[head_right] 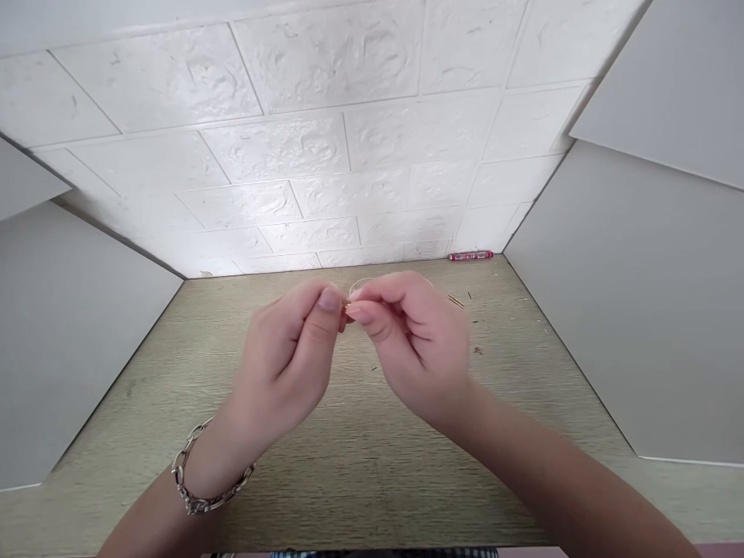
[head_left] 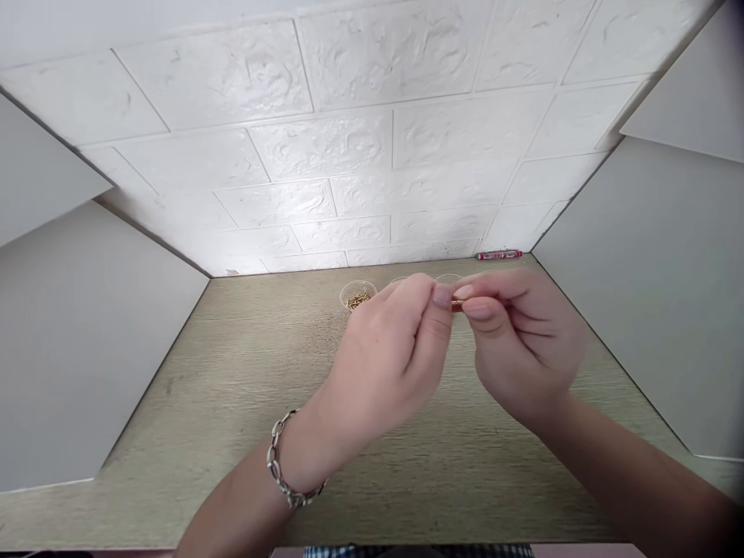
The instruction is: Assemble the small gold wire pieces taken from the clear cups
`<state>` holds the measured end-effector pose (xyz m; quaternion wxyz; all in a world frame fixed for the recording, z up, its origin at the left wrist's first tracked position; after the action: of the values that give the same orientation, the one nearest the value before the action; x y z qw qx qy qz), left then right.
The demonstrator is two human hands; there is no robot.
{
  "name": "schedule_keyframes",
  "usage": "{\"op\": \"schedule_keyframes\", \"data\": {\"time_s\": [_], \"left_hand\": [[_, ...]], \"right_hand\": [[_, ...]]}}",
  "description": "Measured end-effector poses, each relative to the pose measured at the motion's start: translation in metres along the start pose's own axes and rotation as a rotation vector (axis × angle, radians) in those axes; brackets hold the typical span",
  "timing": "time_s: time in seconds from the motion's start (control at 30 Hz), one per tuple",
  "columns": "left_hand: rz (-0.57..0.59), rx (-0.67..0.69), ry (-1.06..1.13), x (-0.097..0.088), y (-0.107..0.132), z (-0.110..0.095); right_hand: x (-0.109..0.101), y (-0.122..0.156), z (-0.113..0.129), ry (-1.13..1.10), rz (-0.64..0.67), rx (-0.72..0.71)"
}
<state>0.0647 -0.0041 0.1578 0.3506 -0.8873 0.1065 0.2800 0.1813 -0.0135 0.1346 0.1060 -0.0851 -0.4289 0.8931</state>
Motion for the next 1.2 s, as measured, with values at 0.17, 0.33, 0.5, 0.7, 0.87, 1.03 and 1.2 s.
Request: {"op": "schedule_keyframes", "data": {"time_s": [0.17, 0.33, 0.5, 0.7, 0.87, 1.03, 1.2], "left_hand": [[0.029, -0.055, 0.075, 0.008, -0.003, 0.009], [0.015, -0.106, 0.158, 0.013, -0.004, 0.016], [0.038, -0.140, 0.127, 0.016, -0.005, 0.019], [0.044, -0.086, 0.068, 0.017, -0.005, 0.018], [0.039, -0.053, 0.021, 0.018, -0.005, 0.017], [0.049, -0.040, -0.036, 0.019, -0.005, 0.017], [0.047, -0.038, -0.074, 0.019, -0.005, 0.017]], "right_hand": [[0.002, -0.005, -0.007, 0.121, 0.042, 0.016], [0.004, -0.006, -0.015, 0.166, 0.125, 0.093], [0.007, -0.005, -0.019, 0.167, 0.168, 0.169], [0.008, -0.003, -0.021, 0.179, 0.168, 0.205], [0.007, -0.002, -0.021, 0.200, 0.150, 0.197], [0.007, -0.003, -0.019, 0.244, 0.143, 0.188], [0.006, -0.002, -0.019, 0.252, 0.132, 0.186]]}}
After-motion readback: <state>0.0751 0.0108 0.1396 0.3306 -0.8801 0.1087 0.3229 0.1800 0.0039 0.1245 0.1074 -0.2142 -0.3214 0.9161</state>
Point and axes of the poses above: each hand's wrist, its own y-axis away from the middle knuckle, its own x-axis out of the palm, z = x × y, the point moved 5 cm from there along -y, towards the middle knuckle, and after that the axes turned 3 degrees about y, right-handed, at the moved point
